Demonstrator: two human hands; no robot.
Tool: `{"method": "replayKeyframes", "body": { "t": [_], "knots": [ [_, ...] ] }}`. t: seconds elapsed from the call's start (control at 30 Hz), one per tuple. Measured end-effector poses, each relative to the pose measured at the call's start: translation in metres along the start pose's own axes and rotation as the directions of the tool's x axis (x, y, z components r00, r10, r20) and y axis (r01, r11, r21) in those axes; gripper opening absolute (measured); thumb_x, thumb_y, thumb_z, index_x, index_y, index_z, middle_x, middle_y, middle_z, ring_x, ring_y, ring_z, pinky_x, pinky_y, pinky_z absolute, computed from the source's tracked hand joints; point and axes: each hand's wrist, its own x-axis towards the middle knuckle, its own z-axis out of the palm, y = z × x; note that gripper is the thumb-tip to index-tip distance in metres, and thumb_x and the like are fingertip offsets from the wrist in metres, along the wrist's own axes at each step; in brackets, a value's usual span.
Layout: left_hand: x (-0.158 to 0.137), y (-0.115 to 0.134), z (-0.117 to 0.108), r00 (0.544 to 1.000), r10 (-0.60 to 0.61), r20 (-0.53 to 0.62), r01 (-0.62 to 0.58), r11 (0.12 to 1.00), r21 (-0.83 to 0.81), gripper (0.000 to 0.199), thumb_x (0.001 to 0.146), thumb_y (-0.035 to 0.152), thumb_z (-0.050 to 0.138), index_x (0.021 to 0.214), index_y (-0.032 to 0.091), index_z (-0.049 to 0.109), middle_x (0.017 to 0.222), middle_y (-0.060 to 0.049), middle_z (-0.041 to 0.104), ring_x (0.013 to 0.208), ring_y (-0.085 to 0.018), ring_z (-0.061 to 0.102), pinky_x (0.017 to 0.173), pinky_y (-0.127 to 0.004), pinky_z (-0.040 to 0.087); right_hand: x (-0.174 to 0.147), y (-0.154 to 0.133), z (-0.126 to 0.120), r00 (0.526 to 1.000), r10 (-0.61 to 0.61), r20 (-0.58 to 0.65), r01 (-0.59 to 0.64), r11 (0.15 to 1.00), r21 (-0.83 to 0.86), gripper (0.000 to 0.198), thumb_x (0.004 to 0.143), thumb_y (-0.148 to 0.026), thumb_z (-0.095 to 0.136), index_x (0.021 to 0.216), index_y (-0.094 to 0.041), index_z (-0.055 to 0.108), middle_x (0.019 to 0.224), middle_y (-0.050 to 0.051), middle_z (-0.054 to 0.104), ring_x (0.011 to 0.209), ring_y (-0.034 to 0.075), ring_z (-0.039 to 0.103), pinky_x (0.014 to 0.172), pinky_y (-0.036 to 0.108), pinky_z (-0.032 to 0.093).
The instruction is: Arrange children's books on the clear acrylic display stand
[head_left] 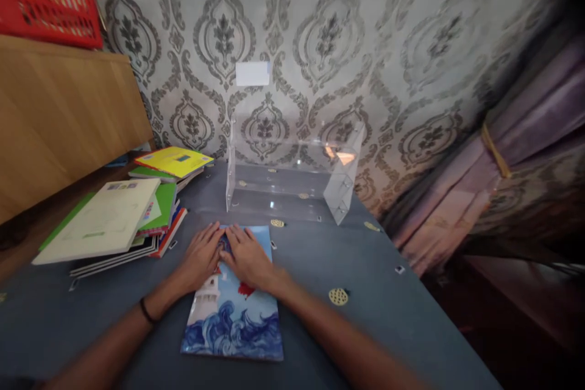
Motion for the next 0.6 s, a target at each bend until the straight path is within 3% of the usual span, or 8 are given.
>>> {"method": "replayKeyframes", "body": {
  "t": [0.1, 0.27, 0.43, 0.6],
  "knots": [
    [0.003, 0.004, -0.005, 1.000, -0.021, 0.016, 0.021, 1.000, 0.019, 0.047, 0.102, 0.031, 0.035, 0.140, 0.015, 0.057, 0.152, -0.017, 0.054, 0.142, -0.032, 0.049, 0.115, -0.054, 0.044, -0.001, 0.015, 0.003, 0.997, 0.076, 0.018, -0.077, 0.997, 0.011, 0.064, 0.104, -0.045, 0.046, 0.151, -0.001, 0.046, 0.158, 0.025, 0.041, 0.152, 0.032, 0.035, 0.124, 0.052, 0.030],
    [0.005, 0.007, -0.013, 0.997, -0.058, 0.052, 0.062, 0.996, -0.060, 0.048, 0.103, 0.035, 0.035, 0.142, 0.012, 0.051, 0.151, -0.018, 0.055, 0.143, -0.031, 0.049, 0.117, -0.053, 0.042, -0.015, 0.033, -0.001, 0.978, 0.208, -0.010, -0.209, 0.978, -0.021, 0.067, 0.106, -0.050, 0.037, 0.153, -0.003, 0.044, 0.159, 0.023, 0.041, 0.153, 0.031, 0.031, 0.125, 0.052, 0.026],
    [0.006, -0.004, -0.025, 0.988, -0.136, 0.075, 0.150, 0.956, -0.252, 0.054, 0.102, 0.035, 0.036, 0.151, 0.012, 0.040, 0.150, -0.018, 0.055, 0.140, -0.027, 0.052, 0.118, -0.048, 0.041, -0.019, 0.035, 0.000, 0.976, 0.218, -0.008, -0.218, 0.976, 0.002, 0.066, 0.105, -0.049, 0.038, 0.154, -0.004, 0.041, 0.161, 0.023, 0.040, 0.154, 0.030, 0.030, 0.124, 0.053, 0.026],
    [0.009, -0.005, -0.032, 0.989, -0.119, 0.084, 0.135, 0.963, -0.234, 0.054, 0.102, 0.036, 0.038, 0.150, 0.013, 0.043, 0.154, -0.017, 0.051, 0.149, -0.027, 0.041, 0.123, -0.049, 0.034, -0.020, 0.040, 0.005, 0.981, 0.189, -0.042, -0.188, 0.982, 0.028, 0.061, 0.106, -0.047, 0.037, 0.153, -0.010, 0.044, 0.160, 0.020, 0.043, 0.153, 0.029, 0.032, 0.123, 0.054, 0.027]
  ]
}}
